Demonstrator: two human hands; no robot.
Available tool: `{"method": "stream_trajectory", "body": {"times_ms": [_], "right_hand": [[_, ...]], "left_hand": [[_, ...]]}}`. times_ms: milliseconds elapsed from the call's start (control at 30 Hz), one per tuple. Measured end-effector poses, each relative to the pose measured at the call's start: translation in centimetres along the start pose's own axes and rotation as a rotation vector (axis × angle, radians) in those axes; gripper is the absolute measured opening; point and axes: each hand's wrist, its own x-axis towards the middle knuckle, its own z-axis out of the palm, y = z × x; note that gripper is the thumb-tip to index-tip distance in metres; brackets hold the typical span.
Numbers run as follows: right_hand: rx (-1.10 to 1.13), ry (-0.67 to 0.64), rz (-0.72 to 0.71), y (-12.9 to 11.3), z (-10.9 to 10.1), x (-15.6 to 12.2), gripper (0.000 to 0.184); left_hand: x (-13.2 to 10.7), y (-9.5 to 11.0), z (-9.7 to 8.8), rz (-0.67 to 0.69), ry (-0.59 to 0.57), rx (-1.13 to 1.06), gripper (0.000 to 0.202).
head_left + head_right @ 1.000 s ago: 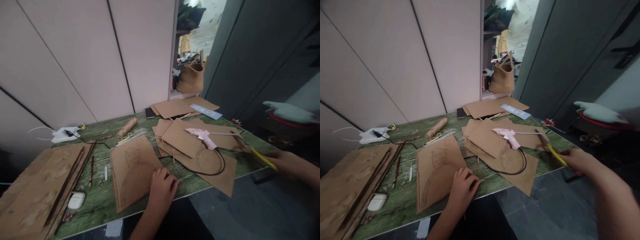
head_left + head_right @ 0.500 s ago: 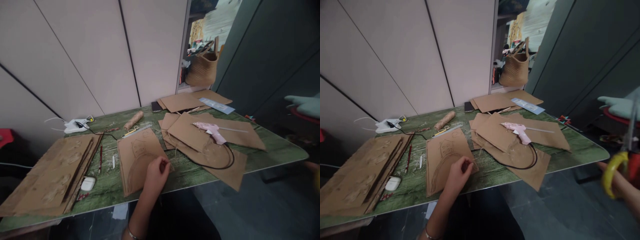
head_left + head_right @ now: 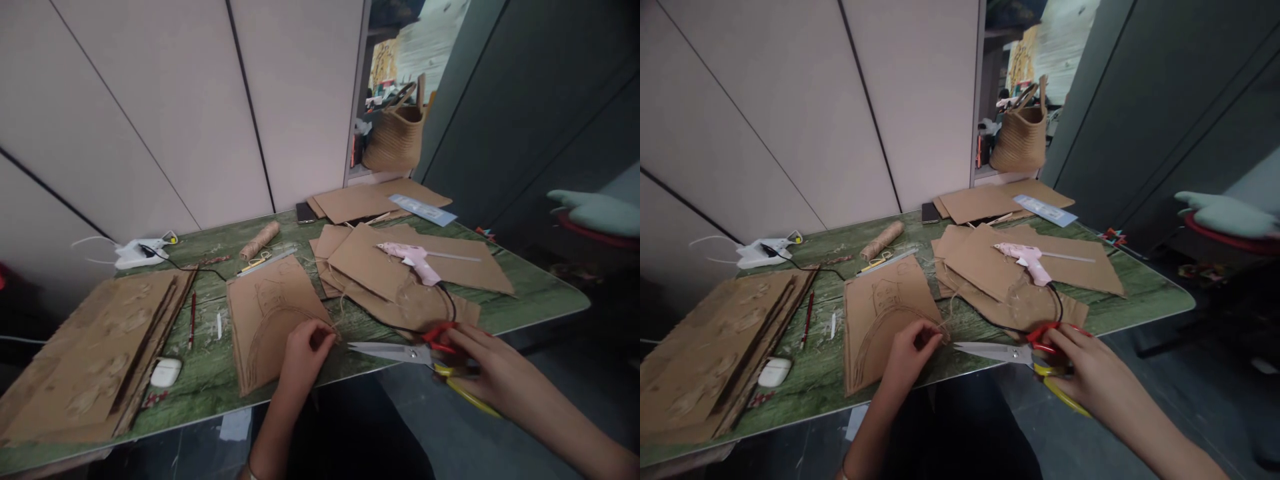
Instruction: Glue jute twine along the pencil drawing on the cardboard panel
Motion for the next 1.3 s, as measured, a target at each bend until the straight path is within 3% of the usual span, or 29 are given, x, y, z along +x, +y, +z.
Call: {"method": "stream_trajectory", "body": {"times_ms": [167, 367, 800, 1067, 1300], "right_hand": [[0.021, -0.018, -0.079, -0.2, 0.6, 1.1, 0.024], [-0.018, -0.016, -0.136, 0.0, 0.8, 2.7, 0.038], [-0.176, 0.147, -0.230, -0.8, 1.2, 3.0, 0.032], [-0.166, 0.155, -0.256, -1.2, 1.1, 3.7, 0.028], [-0.185, 0.153, -0.252, -0.8, 1.8, 4.0, 0.036]], "left_hand": [[0.1, -0.2, 0.3, -0.044, 0.008, -0.034, 0.012], [0.1, -0.4, 0.2, -0.034, -0.005, -0.011, 0.010], [-0.1, -1.6, -1.0, -0.021, -0.021, -0.008, 0.011], [-0.2, -1.3, -0.8, -0.032, -0.018, -0.005, 0.009], [-0.1, -1.0, -0.5, -0.034, -0.028, 0.027, 0.008]]}}
